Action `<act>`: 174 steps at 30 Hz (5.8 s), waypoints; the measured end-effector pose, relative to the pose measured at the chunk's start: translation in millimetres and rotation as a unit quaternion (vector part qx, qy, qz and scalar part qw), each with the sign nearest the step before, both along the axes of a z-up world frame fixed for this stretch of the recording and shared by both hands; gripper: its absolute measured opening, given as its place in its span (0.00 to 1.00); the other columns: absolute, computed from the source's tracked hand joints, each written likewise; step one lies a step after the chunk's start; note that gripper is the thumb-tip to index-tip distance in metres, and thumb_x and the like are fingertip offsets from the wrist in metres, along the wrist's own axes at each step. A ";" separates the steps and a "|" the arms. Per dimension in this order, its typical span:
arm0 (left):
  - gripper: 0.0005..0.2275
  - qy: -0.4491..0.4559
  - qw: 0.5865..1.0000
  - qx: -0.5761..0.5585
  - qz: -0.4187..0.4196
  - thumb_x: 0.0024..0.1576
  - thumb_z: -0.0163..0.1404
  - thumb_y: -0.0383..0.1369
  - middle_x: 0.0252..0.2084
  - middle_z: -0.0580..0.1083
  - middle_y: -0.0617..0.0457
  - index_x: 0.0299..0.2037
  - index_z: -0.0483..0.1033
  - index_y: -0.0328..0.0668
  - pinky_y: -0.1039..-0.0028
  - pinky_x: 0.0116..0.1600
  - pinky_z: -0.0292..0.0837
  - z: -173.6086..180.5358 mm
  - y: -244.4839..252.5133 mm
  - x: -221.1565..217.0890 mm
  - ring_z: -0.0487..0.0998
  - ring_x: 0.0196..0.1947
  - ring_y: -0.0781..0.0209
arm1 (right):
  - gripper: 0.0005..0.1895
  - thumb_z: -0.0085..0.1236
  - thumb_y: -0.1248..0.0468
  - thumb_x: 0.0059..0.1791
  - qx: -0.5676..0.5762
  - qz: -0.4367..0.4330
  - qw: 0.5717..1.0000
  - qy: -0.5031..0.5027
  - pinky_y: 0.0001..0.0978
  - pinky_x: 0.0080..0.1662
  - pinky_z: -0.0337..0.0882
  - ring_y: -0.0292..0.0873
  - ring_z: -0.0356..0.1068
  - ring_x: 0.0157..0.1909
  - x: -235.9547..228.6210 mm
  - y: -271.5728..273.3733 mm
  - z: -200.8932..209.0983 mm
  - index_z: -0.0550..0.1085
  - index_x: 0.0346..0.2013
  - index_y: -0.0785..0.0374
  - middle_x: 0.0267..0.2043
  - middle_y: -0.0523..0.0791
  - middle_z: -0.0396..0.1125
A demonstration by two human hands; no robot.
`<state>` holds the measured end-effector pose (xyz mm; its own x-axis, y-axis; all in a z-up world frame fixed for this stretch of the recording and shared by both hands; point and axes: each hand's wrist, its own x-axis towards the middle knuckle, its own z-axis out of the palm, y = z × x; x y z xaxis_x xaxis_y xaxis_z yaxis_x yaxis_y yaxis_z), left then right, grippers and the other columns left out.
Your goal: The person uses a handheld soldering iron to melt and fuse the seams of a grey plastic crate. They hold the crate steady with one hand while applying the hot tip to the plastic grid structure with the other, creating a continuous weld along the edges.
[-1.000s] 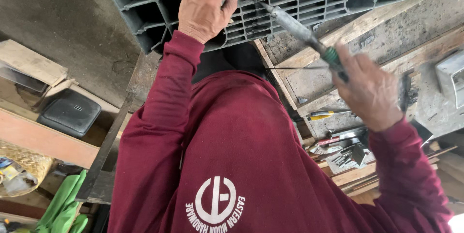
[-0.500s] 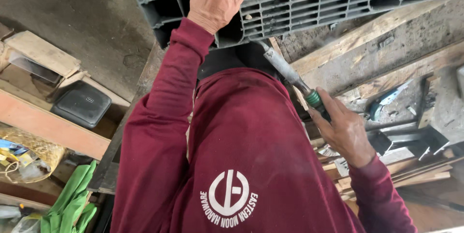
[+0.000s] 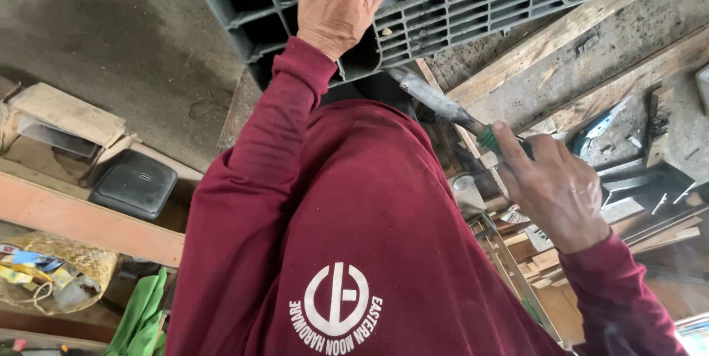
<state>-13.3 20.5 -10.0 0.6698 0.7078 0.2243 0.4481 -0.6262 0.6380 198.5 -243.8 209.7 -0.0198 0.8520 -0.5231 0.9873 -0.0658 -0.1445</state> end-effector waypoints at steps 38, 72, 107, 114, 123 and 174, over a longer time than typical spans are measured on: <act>0.08 -0.030 0.998 -0.023 -0.043 0.64 0.60 0.28 0.58 0.73 0.51 0.49 0.74 0.43 0.59 0.63 0.71 28.3 6.8 10.0 0.70 0.63 0.45 | 0.39 0.57 0.70 0.43 0.035 -0.003 0.999 0.021 0.35 0.33 0.70 0.43 0.65 0.35 -4.6 -13.2 -7.6 0.65 0.70 0.48 0.35 0.43 0.61; 0.09 0.006 0.999 -0.049 0.007 0.63 0.57 0.27 0.69 0.67 0.44 0.52 0.78 0.36 0.55 0.74 0.64 83.8 -91.3 46.6 0.67 0.70 0.41 | 0.23 0.50 0.65 0.55 0.180 -0.557 0.473 0.658 0.29 0.23 0.68 0.35 0.62 0.22 32.7 -24.0 -127.7 0.61 0.63 0.69 0.31 0.44 0.65; 0.16 0.093 0.903 -0.298 -0.294 0.55 0.62 0.36 0.30 0.77 0.43 0.37 0.69 0.31 0.64 0.35 0.78 -7.7 57.1 210.2 0.78 0.29 0.50 | 0.26 0.48 0.52 0.58 0.198 -0.640 0.095 0.736 0.32 0.24 0.71 0.37 0.61 0.25 -72.2 43.1 -73.9 0.60 0.61 0.68 0.36 0.46 0.58; 0.25 0.143 0.809 -0.520 -0.235 0.60 0.52 0.55 0.24 0.75 0.51 0.33 0.74 0.35 0.78 0.23 0.71 -4.5 62.2 212.0 0.75 0.18 0.67 | 0.26 0.42 0.50 0.60 0.211 -0.631 0.017 0.747 0.32 0.24 0.71 0.36 0.61 0.25 -76.9 73.7 -69.7 0.60 0.61 0.70 0.35 0.46 0.58; 0.27 0.144 0.772 -0.574 -0.232 0.58 0.53 0.58 0.24 0.74 0.53 0.32 0.74 0.35 0.77 0.21 0.72 -13.2 66.4 217.0 0.75 0.18 0.68 | 0.27 0.39 0.49 0.61 0.226 -0.608 -0.043 0.760 0.32 0.23 0.71 0.36 0.61 0.25 -66.6 89.5 -73.0 0.59 0.62 0.71 0.35 0.46 0.57; 0.11 0.198 0.878 -0.375 -0.222 0.50 0.57 0.28 0.26 0.79 0.47 0.39 0.75 0.29 0.74 0.27 0.77 11.5 51.8 228.1 0.80 0.18 0.61 | 0.18 0.49 0.70 0.51 0.106 -0.639 -0.006 0.762 0.35 0.20 0.69 0.37 0.60 0.18 -27.6 89.8 -72.0 0.59 0.54 0.70 0.27 0.45 0.57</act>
<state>214.8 72.3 1.6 0.8372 0.2070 -0.5062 0.5460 -0.2650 0.7948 170.9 -154.0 137.6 0.2253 0.6431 -0.7319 -0.9547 0.2958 -0.0340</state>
